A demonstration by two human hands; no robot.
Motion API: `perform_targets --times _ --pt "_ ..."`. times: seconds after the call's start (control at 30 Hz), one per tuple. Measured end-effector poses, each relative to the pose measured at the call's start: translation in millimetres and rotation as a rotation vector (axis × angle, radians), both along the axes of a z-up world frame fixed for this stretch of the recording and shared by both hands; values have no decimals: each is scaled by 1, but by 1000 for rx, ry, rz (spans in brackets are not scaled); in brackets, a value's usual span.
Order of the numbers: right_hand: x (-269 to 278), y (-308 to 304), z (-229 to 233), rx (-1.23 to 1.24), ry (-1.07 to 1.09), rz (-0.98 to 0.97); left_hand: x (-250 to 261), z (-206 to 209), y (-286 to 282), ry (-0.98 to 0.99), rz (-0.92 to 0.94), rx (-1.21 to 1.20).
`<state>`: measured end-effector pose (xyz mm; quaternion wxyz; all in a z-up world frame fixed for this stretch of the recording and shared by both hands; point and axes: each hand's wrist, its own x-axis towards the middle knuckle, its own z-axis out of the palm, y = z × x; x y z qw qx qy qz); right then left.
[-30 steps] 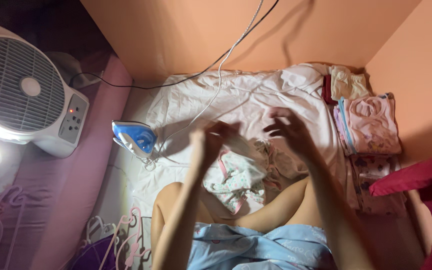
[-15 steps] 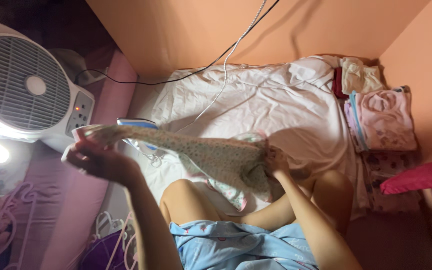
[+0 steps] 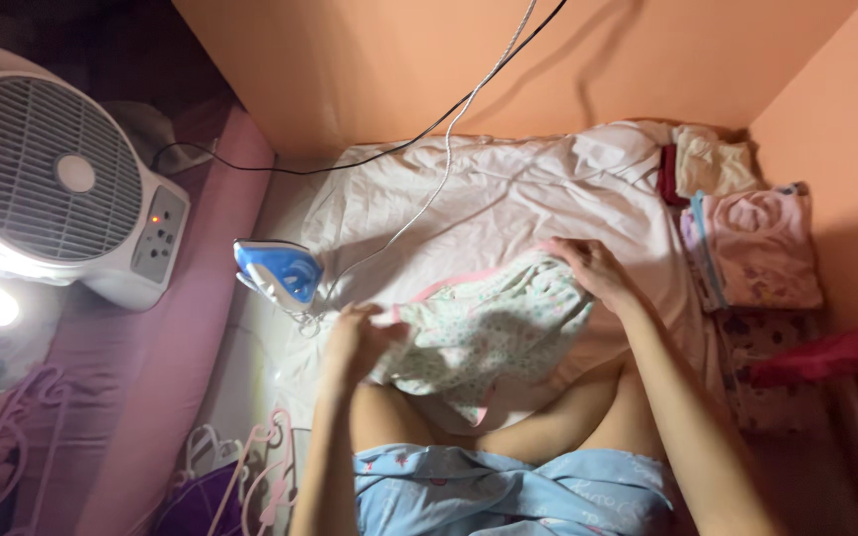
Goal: The person irons and folds several items of clothing, including a shirt and baby clothes, using an iron on a white sheet spread over a bed.
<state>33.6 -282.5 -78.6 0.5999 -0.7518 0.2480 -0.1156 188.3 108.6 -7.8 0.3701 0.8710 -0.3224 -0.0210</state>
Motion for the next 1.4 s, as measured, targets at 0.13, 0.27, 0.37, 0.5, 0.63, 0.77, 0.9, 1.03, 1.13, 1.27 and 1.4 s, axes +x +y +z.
perform_targets --times 0.13,0.27,0.37,0.5,0.63,0.77,0.9,1.03,1.13,1.27,1.4 --pt "-9 39 71 -226 -163 219 -66 -25 -87 210 -404 -553" --pt "-22 72 118 -886 -523 157 -115 -25 -149 87 -383 -615" --pt "-34 63 134 -780 -232 -185 -115 -38 -146 115 -333 -100" --pt "-38 59 126 -796 -271 -190 -113 -35 -144 45 -279 19" --pt "-23 81 111 -675 -308 -160 -123 -6 -151 185 -263 -623" --pt "-26 154 105 -274 -313 68 -110 5 -172 309 -217 -604" --pt "-64 249 118 68 -230 504 -98 6 -168 409 -244 -608" --pt "-70 236 130 447 -61 505 -91 14 -169 488 -269 -660" --pt "-73 221 119 142 -112 586 -86 20 -165 536 -282 -682" --pt "-83 206 103 -122 -120 400 -76 30 -171 585 -314 -716" --pt "-80 197 81 -733 -218 85 -77 32 -177 640 -326 -739"
